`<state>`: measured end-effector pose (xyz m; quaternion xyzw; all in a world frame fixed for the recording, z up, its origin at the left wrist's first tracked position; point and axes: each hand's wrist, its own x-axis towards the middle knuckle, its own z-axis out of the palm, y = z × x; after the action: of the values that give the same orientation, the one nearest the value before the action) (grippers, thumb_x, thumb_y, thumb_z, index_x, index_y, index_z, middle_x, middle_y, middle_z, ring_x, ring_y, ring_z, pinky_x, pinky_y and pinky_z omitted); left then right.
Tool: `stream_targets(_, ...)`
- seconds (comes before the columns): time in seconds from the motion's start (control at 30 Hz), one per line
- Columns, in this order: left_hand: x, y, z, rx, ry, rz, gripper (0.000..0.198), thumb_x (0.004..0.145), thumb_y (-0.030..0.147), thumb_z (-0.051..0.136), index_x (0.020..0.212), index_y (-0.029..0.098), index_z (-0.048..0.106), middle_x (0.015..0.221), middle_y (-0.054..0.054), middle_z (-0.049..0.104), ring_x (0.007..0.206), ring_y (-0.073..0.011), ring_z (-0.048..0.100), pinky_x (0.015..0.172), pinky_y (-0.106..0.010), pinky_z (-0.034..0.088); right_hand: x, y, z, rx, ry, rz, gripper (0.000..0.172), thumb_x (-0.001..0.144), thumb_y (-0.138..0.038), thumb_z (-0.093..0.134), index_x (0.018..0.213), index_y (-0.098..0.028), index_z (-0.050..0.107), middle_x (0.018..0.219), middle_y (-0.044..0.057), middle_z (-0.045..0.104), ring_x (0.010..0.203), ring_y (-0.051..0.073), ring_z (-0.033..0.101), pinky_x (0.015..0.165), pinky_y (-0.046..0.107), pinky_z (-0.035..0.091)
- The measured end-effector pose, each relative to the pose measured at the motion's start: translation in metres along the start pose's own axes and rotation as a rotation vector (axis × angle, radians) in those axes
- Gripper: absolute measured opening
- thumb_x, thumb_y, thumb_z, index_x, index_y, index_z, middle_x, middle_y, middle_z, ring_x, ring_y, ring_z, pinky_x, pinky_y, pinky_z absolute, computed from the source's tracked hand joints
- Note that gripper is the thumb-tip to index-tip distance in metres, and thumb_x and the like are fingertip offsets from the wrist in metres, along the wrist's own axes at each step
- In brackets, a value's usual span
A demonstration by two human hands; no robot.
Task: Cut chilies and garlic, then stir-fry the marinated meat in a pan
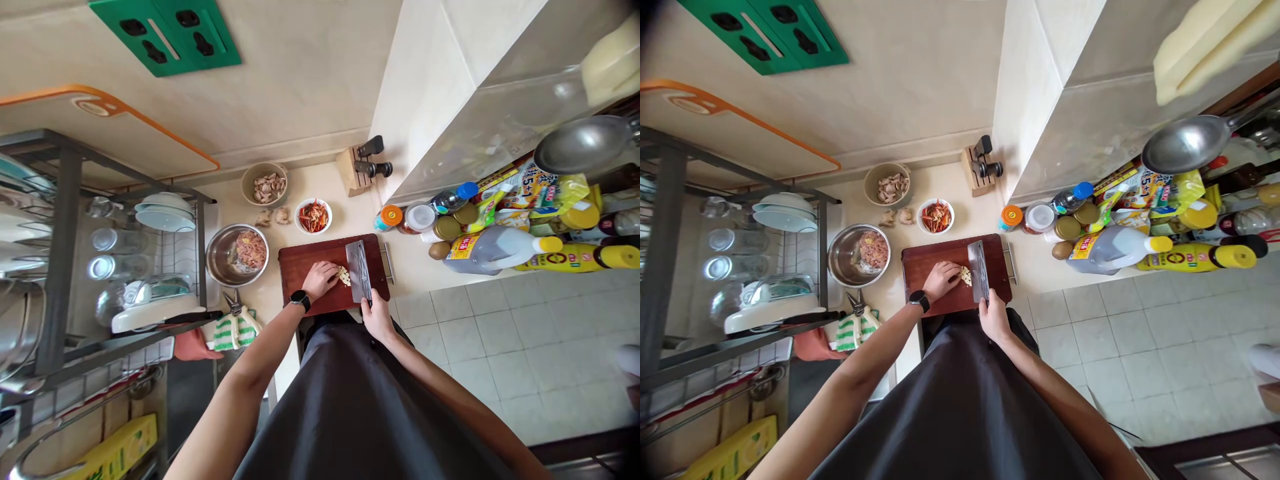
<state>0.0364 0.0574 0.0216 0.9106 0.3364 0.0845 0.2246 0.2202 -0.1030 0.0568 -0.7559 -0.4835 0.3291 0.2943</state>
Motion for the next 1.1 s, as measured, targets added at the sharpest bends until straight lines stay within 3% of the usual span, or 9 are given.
stream_targets(0.23, -0.013, -0.011, 0.0, -0.023, 0.031, -0.019, 0.026, 0.102, 0.028, 0.048, 0.109, 0.023, 0.072, 0.112, -0.007, 0.074, 0.107, -0.0204, 0.063, 0.096, -0.038, 0.046, 0.0, -0.006, 0.001, -0.005, -0.014, -0.009, 0.013, 0.096, -0.031, 0.041, 0.086, -0.024, 0.046, 0.069, 0.003, 0.06, 0.061, 0.02, 0.059, 0.062, 0.03, 0.046)
stream_targets(0.53, -0.01, 0.0, 0.008, 0.035, 0.089, -0.059, 0.027, 0.101, 0.028, 0.048, 0.116, 0.025, 0.071, 0.123, -0.008, 0.071, 0.111, -0.0225, 0.061, 0.096, -0.04, 0.044, 0.0, -0.012, 0.008, -0.037, -0.049, -0.037, 0.015, 0.097, -0.031, 0.04, 0.087, -0.023, 0.047, 0.071, 0.004, 0.062, 0.063, 0.02, 0.061, 0.065, 0.031, 0.047)
stream_targets(0.73, -0.006, -0.01, 0.009, 0.006, 0.06, 0.025, 0.021, 0.1, 0.023, 0.052, 0.097, 0.022, 0.073, 0.107, -0.007, 0.075, 0.1, -0.021, 0.062, 0.091, -0.039, 0.045, -0.001, -0.01, 0.008, -0.027, -0.022, -0.044, 0.015, 0.097, -0.03, 0.041, 0.086, -0.023, 0.047, 0.07, 0.003, 0.061, 0.06, 0.019, 0.059, 0.062, 0.029, 0.046)
stream_targets(1.1, -0.015, -0.02, 0.003, 0.076, 0.051, 0.018, 0.015, 0.089, 0.013, 0.06, 0.088, 0.021, 0.072, 0.099, -0.007, 0.073, 0.095, -0.0223, 0.06, 0.082, -0.037, 0.045, 0.0, -0.017, 0.016, -0.046, -0.01, -0.099, 0.013, 0.096, -0.027, 0.041, 0.084, -0.024, 0.044, 0.068, 0.002, 0.059, 0.061, 0.02, 0.059, 0.061, 0.029, 0.044)
